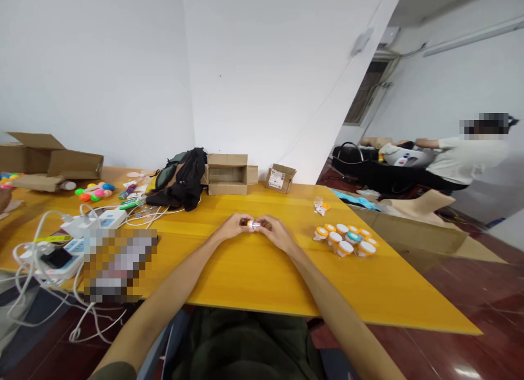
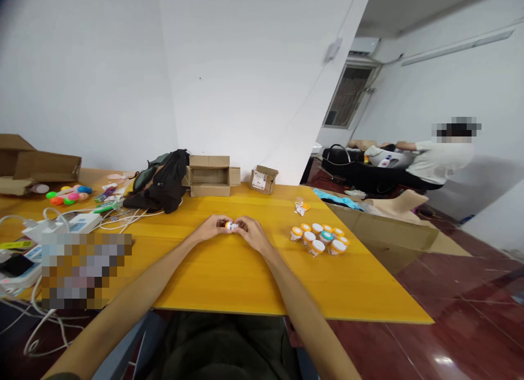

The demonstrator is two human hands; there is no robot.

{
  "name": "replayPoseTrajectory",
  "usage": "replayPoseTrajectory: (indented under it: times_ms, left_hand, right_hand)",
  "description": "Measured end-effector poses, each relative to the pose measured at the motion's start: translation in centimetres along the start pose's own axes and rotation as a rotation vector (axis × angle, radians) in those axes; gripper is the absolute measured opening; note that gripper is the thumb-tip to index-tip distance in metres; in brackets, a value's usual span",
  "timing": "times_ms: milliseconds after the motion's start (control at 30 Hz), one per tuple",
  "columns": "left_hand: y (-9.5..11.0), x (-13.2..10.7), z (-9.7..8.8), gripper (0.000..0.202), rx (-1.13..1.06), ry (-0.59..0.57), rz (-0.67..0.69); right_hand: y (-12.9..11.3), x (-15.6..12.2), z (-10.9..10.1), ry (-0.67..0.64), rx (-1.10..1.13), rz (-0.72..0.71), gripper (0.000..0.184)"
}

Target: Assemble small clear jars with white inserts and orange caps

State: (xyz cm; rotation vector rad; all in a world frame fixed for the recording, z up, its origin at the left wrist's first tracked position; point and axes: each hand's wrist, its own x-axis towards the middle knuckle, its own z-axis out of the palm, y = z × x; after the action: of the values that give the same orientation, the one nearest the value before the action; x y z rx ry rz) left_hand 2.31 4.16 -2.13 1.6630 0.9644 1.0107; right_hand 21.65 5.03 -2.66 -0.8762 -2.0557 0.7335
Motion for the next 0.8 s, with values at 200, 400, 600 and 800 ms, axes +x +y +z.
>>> replayPoseTrajectory:
  times_ms: [200,400,600,800]
  left_hand:
    - [0.04,0.00,-0.07,0.013,0.003,-0.018,0.015]
    - [-0.06,0.02,0.03,0.020,0.006,0.015,0.010]
    - [-0.20,0.01,0.02,0.023,0.016,0.023,0.006]
    - [-0.02,-0.02,-0.14,0.019,0.012,-0.008,0.011]
  right_hand:
    - [-0.09,-0.09,0.01,0.019,-0.013,-0.094,0.009]
    - [0.34,0.00,0.15,0.026,0.000,0.062,0.024]
    - [-0.17,-0.05,0.10,-0.009,-0.009,0.062,0.024]
    - [-0.14,-0.10,-0.04,0.007,-0.014,-0.085,0.013]
